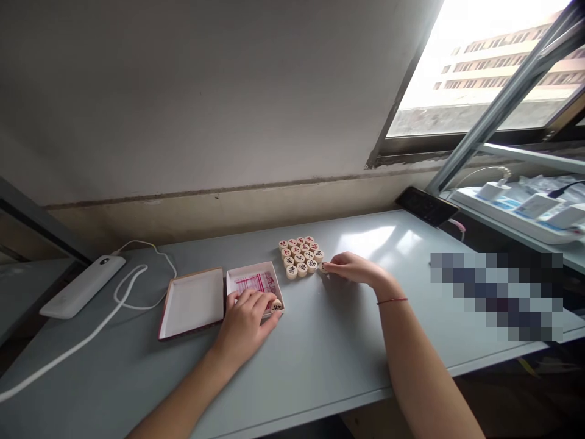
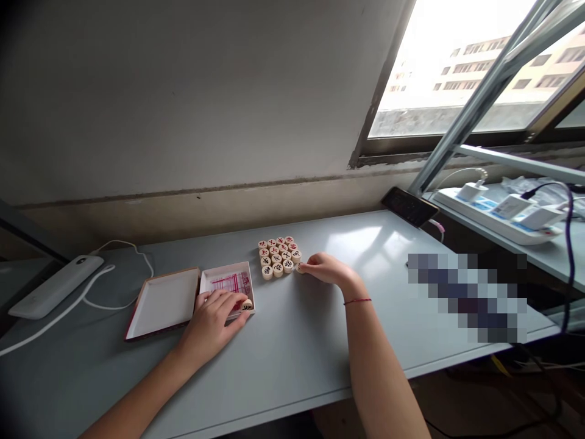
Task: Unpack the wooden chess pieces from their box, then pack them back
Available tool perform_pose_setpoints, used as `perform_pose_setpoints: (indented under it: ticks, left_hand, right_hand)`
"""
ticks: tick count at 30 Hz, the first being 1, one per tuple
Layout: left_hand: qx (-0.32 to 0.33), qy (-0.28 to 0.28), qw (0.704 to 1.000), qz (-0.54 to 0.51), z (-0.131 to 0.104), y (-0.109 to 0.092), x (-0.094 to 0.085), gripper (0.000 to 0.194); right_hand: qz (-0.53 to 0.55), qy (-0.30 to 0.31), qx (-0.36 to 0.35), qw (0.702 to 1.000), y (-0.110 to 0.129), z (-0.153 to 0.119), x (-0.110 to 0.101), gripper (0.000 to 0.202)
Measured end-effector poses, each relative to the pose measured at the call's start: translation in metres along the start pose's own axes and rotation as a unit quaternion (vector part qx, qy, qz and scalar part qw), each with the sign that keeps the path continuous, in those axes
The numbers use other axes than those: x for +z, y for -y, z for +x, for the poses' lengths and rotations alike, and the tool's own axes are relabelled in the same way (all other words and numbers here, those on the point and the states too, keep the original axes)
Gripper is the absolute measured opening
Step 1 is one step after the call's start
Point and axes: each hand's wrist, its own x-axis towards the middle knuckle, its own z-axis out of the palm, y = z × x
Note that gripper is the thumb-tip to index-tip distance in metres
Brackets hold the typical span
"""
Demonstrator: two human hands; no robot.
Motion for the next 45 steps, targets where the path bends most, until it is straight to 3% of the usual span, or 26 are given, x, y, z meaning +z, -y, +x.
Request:
perform_pose_setpoints:
  ticks: [5, 8, 12, 15, 17, 21, 25, 29, 32, 36, 45]
  left_hand:
    - [0.001, 0.000, 1.000, -0.020, 0.001, -0.002, -0.002, 0.015]
    - [0.000, -0.027, 0.999, -0.022, 0.002, -0.002, -0.003, 0.018]
    - [-0.002, -0.088, 0.996, -0.035, 0.002, 0.000, -0.002, 0.020]
    - [0.001, -0.123, 0.991, -0.044, 0.002, 0.003, -0.001, 0.018]
    - [0.001, -0.137, 0.989, -0.047, 0.001, 0.005, -0.001, 0.017]
    - [-0.011, -0.132, 0.990, -0.040, 0.002, 0.010, -0.008, 0.020]
    - [-0.045, -0.150, 0.988, -0.001, 0.003, 0.025, -0.021, 0.022]
    - [-0.104, -0.150, 0.982, 0.054, 0.002, 0.048, -0.029, 0.024]
    - [-0.166, -0.103, 0.976, 0.094, 0.001, 0.061, -0.028, 0.026]
    - [-0.225, -0.065, 0.964, 0.125, 0.001, 0.063, -0.026, 0.029]
    - [-0.285, 0.031, 0.952, 0.110, 0.005, 0.059, -0.032, 0.036]
  right_hand:
    - [-0.022, 0.008, 0.001, 1.000, 0.005, -0.004, -0.006, 0.043]
    - [0.015, 0.032, -0.085, 0.996, 0.024, -0.016, -0.006, 0.042]
    - [0.041, 0.145, -0.265, 0.952, 0.064, -0.036, 0.020, 0.035]
    - [0.010, 0.127, -0.321, 0.938, 0.088, -0.045, 0.047, 0.028]
    - [0.003, 0.113, -0.332, 0.936, 0.093, -0.046, 0.054, 0.031]
    - [0.027, 0.089, -0.279, 0.956, 0.075, -0.042, 0.030, 0.036]
    - [0.074, 0.011, -0.124, 0.989, 0.038, -0.032, -0.006, 0.037]
    - [0.052, 0.010, -0.023, 0.998, 0.012, -0.019, -0.014, 0.033]
    - [0.055, 0.027, 0.000, 0.998, 0.006, -0.011, -0.007, 0.033]
    - [0.058, 0.025, 0.004, 0.998, 0.001, -0.005, -0.002, 0.034]
    - [-0.034, 0.026, -0.012, 0.999, 0.007, -0.011, -0.001, 0.040]
